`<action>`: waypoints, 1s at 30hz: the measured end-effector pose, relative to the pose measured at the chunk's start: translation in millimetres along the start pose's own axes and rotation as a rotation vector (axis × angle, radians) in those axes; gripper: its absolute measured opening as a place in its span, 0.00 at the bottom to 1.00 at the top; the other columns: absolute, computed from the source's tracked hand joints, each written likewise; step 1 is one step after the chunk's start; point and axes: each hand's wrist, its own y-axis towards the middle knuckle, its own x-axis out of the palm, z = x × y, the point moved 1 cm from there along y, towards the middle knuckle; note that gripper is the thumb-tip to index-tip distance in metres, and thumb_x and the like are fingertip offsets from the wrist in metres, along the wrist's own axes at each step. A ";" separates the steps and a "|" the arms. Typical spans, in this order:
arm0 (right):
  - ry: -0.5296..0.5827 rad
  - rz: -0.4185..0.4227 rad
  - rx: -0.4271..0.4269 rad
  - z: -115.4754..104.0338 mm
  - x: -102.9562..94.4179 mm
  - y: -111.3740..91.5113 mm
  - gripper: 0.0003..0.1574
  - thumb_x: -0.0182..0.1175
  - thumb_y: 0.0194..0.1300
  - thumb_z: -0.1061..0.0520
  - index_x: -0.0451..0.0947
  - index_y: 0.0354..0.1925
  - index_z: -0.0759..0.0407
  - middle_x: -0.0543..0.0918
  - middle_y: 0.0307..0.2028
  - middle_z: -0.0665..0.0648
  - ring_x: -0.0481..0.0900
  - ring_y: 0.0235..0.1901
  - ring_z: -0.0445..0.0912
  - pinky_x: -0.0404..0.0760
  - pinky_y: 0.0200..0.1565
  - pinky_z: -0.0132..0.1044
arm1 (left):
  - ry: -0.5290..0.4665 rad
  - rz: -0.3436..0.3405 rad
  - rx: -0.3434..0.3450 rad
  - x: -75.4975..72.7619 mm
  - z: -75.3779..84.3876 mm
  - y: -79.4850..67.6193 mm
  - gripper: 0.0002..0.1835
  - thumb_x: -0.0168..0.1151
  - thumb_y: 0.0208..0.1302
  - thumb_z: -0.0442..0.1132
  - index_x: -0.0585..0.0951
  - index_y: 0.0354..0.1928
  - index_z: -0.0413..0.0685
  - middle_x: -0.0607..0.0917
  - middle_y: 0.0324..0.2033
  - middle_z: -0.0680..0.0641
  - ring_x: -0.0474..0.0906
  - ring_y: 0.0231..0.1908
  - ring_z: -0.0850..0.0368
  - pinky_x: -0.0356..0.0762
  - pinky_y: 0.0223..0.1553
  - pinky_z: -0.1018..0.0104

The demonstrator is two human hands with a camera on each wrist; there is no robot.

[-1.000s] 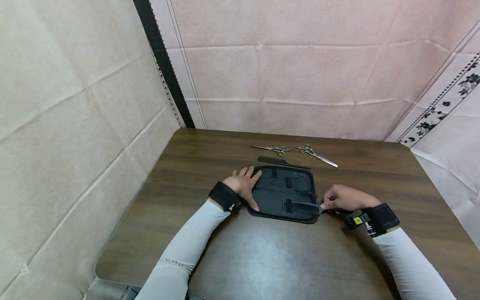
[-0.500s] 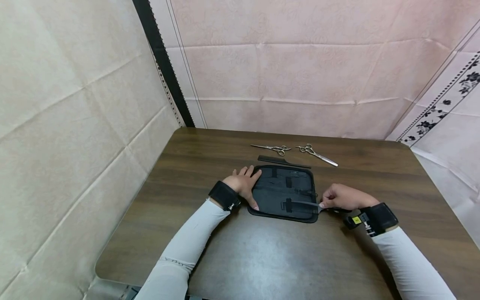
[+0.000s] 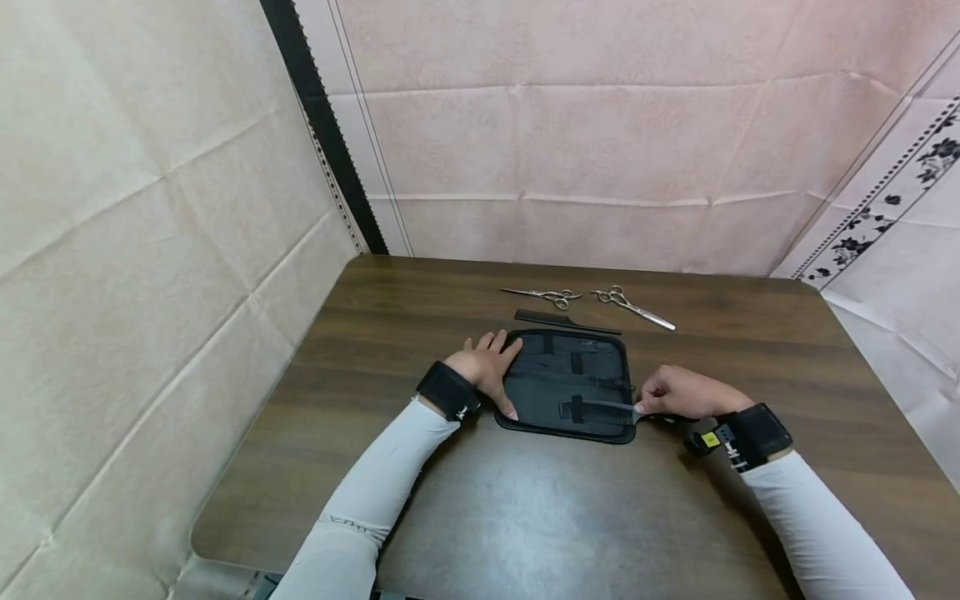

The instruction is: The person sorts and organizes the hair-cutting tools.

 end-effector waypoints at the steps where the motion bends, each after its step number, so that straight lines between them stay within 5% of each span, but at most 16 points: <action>1: 0.001 0.001 -0.002 -0.3 -0.1 0.0 0.23 0.64 0.74 0.52 0.77 0.21 0.57 0.70 0.20 0.43 0.71 0.20 0.37 0.71 0.28 0.30 | 0.001 0.000 0.001 -0.2 0.0 -0.3 0.74 0.80 0.45 0.69 0.41 0.85 0.60 0.38 0.84 0.42 0.35 0.83 0.41 0.40 0.80 0.35; 30: -0.003 0.031 -0.032 0.3 4.1 3.6 0.26 0.64 0.74 0.53 0.70 0.19 0.57 0.65 0.19 0.41 0.66 0.18 0.34 0.68 0.27 0.29 | 0.013 0.011 0.004 0.8 -0.4 -1.4 0.74 0.79 0.46 0.69 0.41 0.85 0.60 0.39 0.84 0.42 0.37 0.83 0.41 0.42 0.80 0.35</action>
